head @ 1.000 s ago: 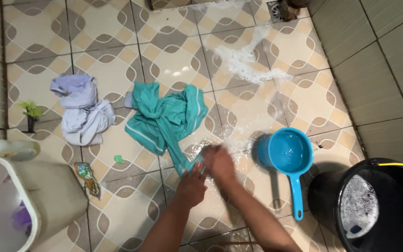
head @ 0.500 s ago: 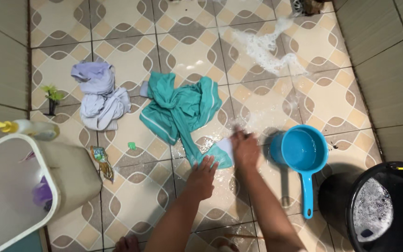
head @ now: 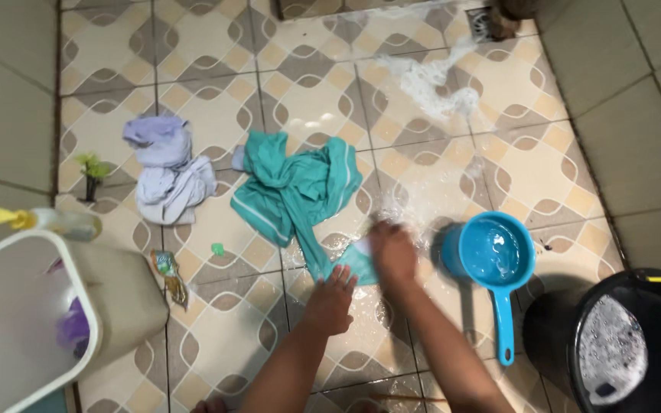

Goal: The person hand-washes clothes on a tiled bathroom floor using a bar of soap and water from a blue scoop. They scrub a white cloth and then a teal garment, repeatedly applying soap and rinsing with water.

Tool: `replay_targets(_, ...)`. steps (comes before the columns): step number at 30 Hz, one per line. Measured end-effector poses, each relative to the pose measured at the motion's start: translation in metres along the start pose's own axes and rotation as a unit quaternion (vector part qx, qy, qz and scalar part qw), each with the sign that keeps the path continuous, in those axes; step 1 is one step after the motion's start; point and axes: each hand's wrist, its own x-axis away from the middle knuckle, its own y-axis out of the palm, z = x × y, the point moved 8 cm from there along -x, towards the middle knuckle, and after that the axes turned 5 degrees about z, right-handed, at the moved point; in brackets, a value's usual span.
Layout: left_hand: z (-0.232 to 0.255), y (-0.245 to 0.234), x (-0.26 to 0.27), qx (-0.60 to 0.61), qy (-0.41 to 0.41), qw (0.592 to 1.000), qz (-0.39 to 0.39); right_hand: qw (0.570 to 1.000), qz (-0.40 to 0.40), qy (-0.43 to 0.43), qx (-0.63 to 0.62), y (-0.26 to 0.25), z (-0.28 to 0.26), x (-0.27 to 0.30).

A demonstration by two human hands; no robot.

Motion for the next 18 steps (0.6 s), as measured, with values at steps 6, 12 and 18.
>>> replay_targets(6, 0.003, 0.007, 0.01, -0.039, 0.012, 0.999, -0.024, 0.998, 0.015, 0.035, 0.053, 0.0, 0.015, 0.002)
replay_targets(12, 0.014, -0.005, 0.004, -0.081, 0.017, 0.995, -0.062, 0.996, 0.034, -0.082, 0.006, 0.036, -0.009, 0.016)
replay_targets(18, 0.014, 0.006, 0.013, -0.102, 0.0, 0.995, -0.008, 0.998, 0.043, -0.007, 0.051, -0.008, 0.019, -0.013)
